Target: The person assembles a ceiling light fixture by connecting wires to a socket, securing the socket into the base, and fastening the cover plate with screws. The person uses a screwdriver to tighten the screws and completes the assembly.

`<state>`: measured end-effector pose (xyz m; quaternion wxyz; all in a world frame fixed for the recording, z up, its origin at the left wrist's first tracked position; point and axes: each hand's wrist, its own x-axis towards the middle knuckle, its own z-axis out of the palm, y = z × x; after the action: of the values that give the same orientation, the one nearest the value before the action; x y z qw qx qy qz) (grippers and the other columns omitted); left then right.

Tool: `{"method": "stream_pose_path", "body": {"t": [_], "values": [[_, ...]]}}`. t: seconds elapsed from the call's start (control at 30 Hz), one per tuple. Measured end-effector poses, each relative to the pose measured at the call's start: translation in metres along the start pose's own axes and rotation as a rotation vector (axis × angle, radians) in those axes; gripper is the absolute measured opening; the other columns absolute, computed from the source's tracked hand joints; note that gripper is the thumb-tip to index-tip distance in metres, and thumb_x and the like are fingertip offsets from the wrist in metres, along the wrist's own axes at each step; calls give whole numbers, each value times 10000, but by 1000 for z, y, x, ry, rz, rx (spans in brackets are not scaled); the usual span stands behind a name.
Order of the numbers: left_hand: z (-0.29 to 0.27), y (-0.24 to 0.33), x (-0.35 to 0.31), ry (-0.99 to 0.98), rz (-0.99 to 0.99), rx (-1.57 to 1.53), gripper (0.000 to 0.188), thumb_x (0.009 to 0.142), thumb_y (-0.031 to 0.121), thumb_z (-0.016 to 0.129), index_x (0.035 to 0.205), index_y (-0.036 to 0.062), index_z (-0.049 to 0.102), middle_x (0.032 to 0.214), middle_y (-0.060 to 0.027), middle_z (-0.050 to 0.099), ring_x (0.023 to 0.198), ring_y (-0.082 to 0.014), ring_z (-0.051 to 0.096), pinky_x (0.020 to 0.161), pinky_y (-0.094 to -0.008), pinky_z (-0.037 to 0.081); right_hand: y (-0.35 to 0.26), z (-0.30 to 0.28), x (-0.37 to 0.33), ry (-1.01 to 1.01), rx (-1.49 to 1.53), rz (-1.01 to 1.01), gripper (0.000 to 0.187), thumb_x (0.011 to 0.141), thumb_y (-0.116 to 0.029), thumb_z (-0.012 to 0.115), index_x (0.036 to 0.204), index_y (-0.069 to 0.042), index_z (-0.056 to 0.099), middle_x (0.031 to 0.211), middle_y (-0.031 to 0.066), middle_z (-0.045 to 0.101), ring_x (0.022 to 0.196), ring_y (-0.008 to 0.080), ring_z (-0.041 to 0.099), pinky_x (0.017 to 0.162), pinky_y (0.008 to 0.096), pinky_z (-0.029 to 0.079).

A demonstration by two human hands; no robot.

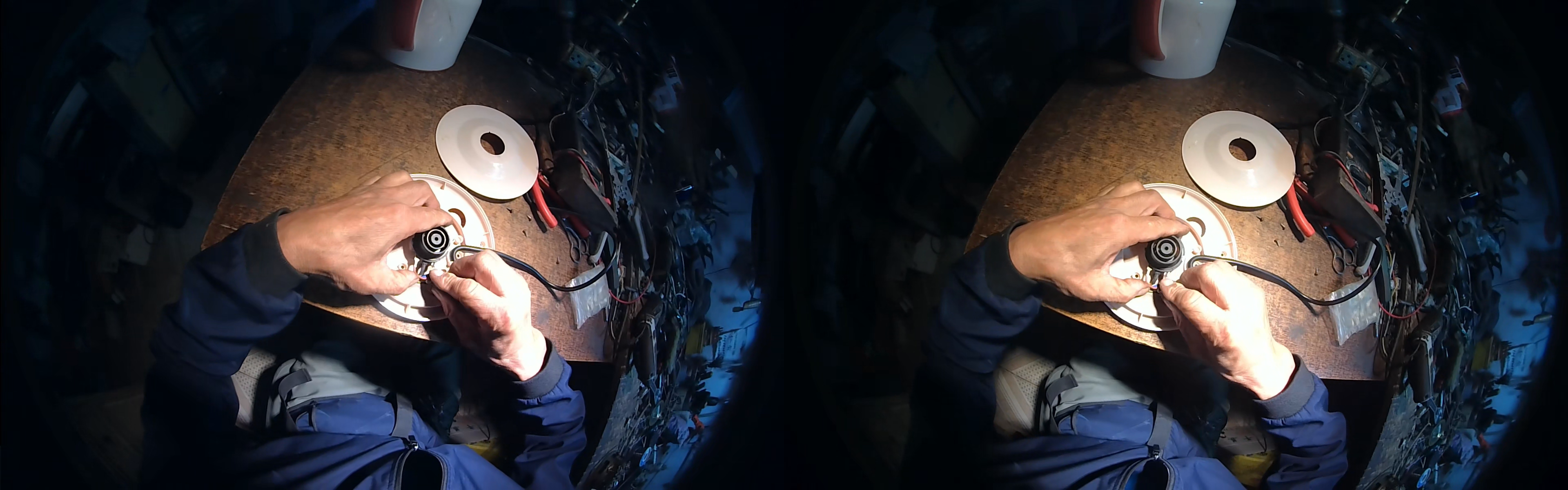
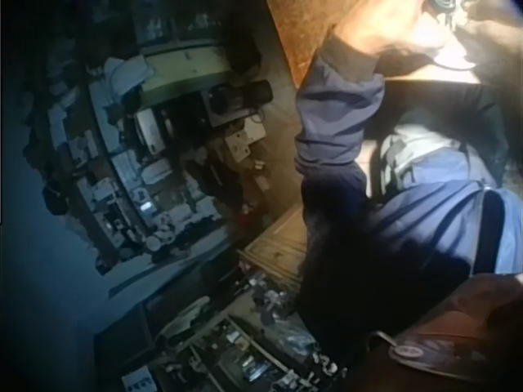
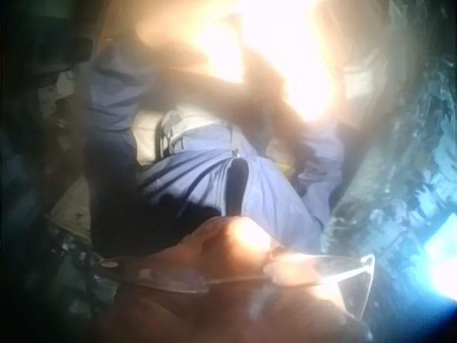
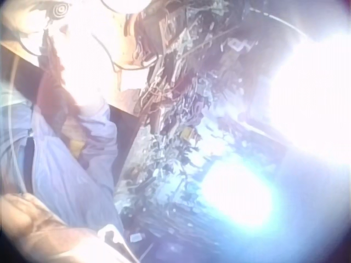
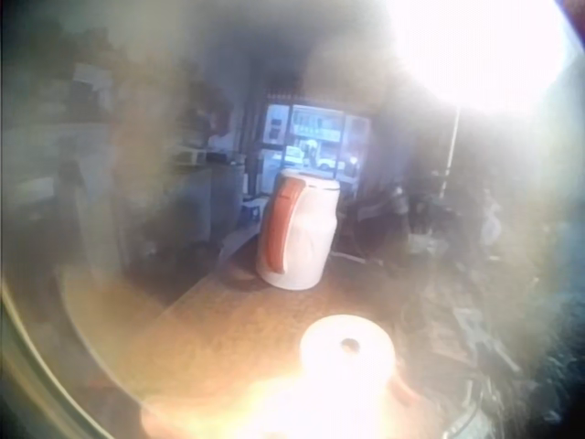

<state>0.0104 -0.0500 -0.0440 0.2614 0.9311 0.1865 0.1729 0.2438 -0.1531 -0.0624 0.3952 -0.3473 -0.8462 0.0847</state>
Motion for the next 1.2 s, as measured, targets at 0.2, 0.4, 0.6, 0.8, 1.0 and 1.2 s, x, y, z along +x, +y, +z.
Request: {"method": "stream_pose_path", "body": {"t": [0.2, 0.4, 0.6, 0.8, 1.0, 1.2], "values": [[-3, 2, 1, -21, -23, -20, 702, 788, 188, 796, 1442, -11, 636, 1259, -149, 639, 1227, -344, 556, 1070, -462, 487, 4, 0, 6, -17, 17, -40, 189, 827, 31, 816, 988, -37, 742, 854, 76, 651, 713, 255, 658, 596, 370, 539], [-1, -1, 1, -10, -13, -16, 674, 797, 188, 781, 1429, -8, 650, 1227, -151, 641, 1196, -337, 563, 1064, -457, 482, 7, -4, 8, -52, -5, -103, 178, 812, 37, 809, 961, -32, 740, 874, 70, 658, 711, 248, 654, 594, 369, 538], [1, -1, 1, -9, -23, -19, 660, 801, 178, 769, 1422, -14, 653, 1224, -152, 638, 1193, -336, 562, 1064, -463, 476, 2, -3, 4, -80, -94, -163, 254, 765, 30, 815, 1008, -2, 746, 926, 86, 658, 709, 240, 643, 621, 363, 538], [-2, 2, 1, -23, -36, -34, 652, 804, 176, 781, 1416, -8, 656, 1209, -145, 631, 1180, -329, 555, 1063, -456, 469, -13, -6, 2, -121, -154, -95, 343, 743, -36, 839, 1069, 18, 748, 933, 104, 659, 740, 258, 647, 652, 388, 550], [-4, 3, 0, -34, -33, -75, 665, 804, 164, 808, 1430, 13, 643, 1246, -147, 635, 1210, -340, 555, 1083, -458, 463, 3, -21, -6, 35, -179, 51, 326, 789, 26, 812, 1109, 1, 758, 966, 140, 692, 794, 308, 669, 689, 404, 575], [-6, 4, 3, -76, -79, -79, 687, 796, 161, 817, 1440, 8, 636, 1297, -153, 635, 1265, -354, 549, 1124, -469, 450, 20, -43, -4, -103, -386, 265, 224, 866, -53, 821, 1064, 6, 735, 1023, 181, 694, 924, 374, 685, 785, 454, 570]]}}
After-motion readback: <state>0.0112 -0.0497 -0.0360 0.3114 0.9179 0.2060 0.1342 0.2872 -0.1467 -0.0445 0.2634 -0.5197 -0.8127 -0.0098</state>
